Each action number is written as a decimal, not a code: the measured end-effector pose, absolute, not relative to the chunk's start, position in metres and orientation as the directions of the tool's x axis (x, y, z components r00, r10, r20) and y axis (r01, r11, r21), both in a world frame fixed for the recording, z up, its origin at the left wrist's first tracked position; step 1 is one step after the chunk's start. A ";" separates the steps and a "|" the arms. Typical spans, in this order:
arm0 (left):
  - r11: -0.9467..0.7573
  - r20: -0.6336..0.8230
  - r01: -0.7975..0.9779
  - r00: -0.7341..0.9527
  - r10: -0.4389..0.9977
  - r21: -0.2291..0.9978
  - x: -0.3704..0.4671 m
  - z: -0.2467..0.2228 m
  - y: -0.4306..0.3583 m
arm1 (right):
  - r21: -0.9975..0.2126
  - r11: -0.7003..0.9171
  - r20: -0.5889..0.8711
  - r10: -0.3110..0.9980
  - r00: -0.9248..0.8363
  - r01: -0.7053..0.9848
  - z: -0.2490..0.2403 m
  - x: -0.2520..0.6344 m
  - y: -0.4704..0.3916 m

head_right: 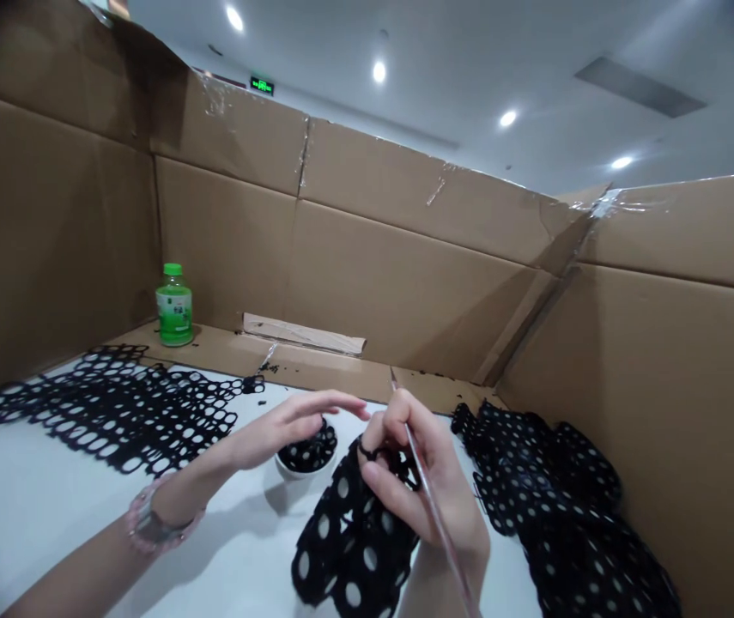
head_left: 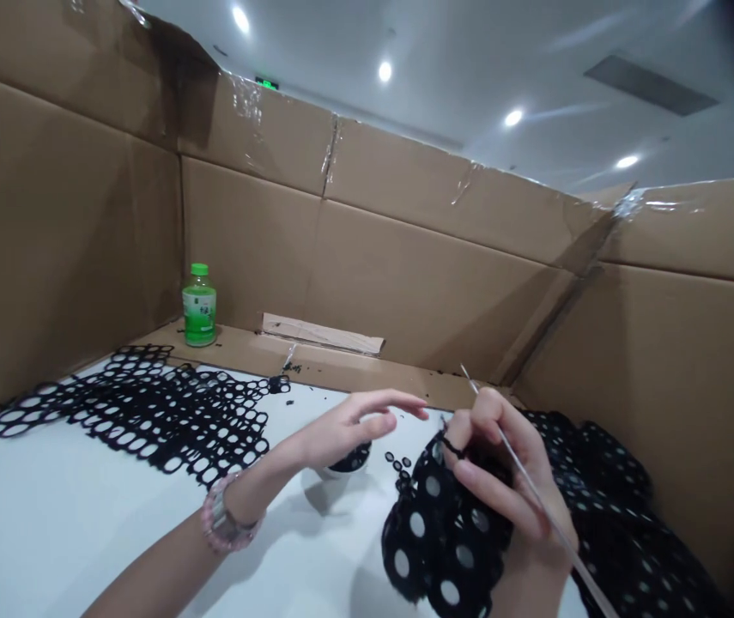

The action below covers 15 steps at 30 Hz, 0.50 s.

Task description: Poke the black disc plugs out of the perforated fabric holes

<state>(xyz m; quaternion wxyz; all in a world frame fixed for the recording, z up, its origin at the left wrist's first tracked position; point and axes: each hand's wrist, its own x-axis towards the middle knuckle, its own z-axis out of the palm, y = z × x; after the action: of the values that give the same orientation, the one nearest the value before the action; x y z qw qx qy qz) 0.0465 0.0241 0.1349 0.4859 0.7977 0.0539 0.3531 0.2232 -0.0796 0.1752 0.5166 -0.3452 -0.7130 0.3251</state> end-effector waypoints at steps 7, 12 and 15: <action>-0.364 0.500 -0.362 0.746 0.439 0.858 0.038 0.145 0.002 | -0.858 0.510 0.479 0.838 -0.262 0.064 0.174 0.220 -0.077; -0.505 0.516 -0.250 0.695 0.500 0.826 0.022 0.155 -0.010 | -0.835 0.486 0.413 0.863 -0.289 0.257 0.178 0.216 -0.074; -0.599 0.529 -0.187 0.709 0.466 0.779 0.015 0.161 -0.018 | -0.869 0.474 0.411 0.852 -0.324 0.142 0.174 0.205 -0.076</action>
<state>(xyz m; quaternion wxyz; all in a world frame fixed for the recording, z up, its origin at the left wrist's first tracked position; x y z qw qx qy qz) 0.0155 -0.0183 0.1612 0.4395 0.8134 0.0856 0.3714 0.2054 -0.0761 0.1741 0.4679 -0.3452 -0.7196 0.3796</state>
